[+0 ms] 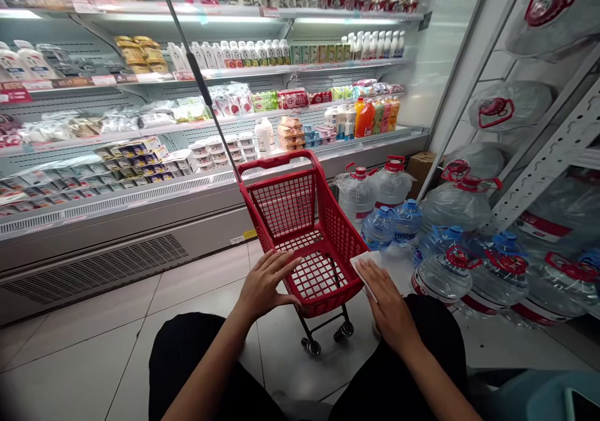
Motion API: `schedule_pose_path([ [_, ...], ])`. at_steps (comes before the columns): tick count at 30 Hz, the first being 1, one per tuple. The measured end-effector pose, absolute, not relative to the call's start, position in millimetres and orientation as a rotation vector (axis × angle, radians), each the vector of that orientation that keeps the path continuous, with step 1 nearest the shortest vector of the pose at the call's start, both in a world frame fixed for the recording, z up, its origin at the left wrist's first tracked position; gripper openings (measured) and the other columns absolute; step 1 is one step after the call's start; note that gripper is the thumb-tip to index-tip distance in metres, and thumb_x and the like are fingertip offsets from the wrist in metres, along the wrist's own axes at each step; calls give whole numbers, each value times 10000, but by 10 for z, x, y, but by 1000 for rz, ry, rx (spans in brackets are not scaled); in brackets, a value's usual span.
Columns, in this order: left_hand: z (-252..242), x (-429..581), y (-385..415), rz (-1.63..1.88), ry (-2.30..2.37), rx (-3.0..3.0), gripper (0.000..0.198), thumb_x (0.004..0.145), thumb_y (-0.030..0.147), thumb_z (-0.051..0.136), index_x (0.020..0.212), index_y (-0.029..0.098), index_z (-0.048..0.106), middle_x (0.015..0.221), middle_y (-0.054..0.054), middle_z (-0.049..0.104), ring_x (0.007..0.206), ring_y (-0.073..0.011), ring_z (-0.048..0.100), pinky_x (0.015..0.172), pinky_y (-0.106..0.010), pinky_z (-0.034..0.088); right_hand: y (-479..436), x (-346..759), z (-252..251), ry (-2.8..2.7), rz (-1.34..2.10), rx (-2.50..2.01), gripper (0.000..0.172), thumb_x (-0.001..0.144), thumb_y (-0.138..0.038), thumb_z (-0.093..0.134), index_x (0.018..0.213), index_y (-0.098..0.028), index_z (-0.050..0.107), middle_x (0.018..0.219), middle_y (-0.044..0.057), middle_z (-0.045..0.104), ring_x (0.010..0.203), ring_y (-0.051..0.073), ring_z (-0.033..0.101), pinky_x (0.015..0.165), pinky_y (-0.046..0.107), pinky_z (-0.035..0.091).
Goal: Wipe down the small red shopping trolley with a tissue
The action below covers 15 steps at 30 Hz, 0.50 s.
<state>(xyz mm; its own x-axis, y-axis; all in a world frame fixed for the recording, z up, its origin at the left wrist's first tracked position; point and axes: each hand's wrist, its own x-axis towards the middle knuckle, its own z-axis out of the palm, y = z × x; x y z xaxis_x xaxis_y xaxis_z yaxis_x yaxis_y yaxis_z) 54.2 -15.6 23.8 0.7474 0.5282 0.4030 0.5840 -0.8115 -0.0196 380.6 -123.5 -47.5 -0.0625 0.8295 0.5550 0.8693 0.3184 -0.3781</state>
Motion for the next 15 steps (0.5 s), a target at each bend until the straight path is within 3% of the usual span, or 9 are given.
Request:
schedule_pose_path([
  [5,204,637,-313,-660,-959,-2716,929,796,891,555,1503,290,554,1507,-70,609,1392,-308,567,1271,-516,294,-1527,3274,-438,-1885,-77,-1516,633,1068,-210,357,1671,-344,222,1643,17,442,1549,252,357,1276,563,317],
  [10,144,830,-539,-733,-1047,-2641,787,890,795,582,1493,290,562,1495,-66,620,1351,-307,595,1197,-488,365,-1590,2855,-340,-1993,-106,-1465,658,1075,-227,378,1688,-300,152,1678,19,377,1564,235,323,1278,486,337],
  [15,68,1044,-721,-818,-1180,-2555,726,884,726,667,1454,283,597,1458,-66,651,1323,-308,607,1185,-486,364,-1600,2988,-350,-2055,-69,-1462,636,1090,-266,361,1685,-302,142,1694,20,348,1569,223,313,1287,479,310],
])
